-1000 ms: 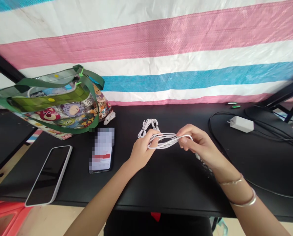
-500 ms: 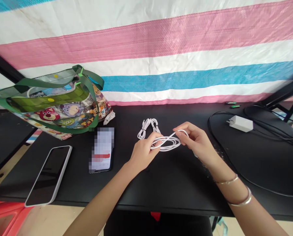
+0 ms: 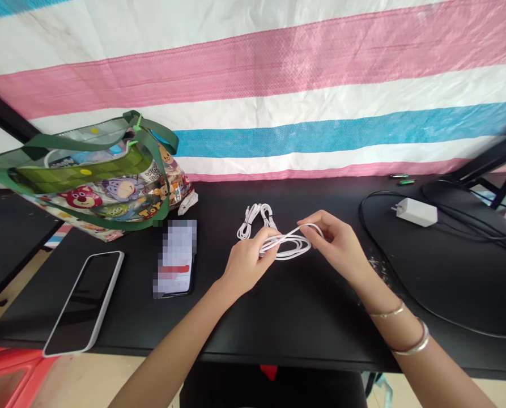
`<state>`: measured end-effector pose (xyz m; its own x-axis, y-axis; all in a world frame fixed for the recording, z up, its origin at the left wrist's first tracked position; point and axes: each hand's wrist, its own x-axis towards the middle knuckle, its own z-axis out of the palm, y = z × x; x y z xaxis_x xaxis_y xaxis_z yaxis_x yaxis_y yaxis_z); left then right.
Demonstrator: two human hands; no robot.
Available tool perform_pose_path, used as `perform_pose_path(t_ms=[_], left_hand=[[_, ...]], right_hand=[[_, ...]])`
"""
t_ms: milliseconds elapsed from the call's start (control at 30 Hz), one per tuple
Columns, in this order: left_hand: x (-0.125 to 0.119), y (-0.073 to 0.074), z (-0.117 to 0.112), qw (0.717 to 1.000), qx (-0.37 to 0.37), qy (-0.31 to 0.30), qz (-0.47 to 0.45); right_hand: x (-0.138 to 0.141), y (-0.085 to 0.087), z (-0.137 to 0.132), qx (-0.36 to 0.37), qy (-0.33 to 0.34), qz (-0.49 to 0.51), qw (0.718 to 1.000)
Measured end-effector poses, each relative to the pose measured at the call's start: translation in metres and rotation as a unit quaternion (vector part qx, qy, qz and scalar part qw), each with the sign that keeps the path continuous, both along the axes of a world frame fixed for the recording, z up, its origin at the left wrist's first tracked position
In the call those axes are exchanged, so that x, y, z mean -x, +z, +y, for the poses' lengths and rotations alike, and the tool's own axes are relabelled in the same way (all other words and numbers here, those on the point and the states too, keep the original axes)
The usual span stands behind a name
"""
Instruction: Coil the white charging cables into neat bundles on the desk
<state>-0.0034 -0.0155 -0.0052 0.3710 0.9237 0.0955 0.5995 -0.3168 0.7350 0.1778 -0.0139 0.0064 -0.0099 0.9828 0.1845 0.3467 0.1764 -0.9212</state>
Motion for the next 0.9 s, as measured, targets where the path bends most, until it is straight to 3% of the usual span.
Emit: perform_pose_path(t_ms=[900], left_hand=[[-0.0003,0.0003,-0.0005,0.999,-0.033,-0.015,0.033]], right_hand=[[0.001,-0.0035,-0.0017,-0.025,-0.005,-0.132,0.991]])
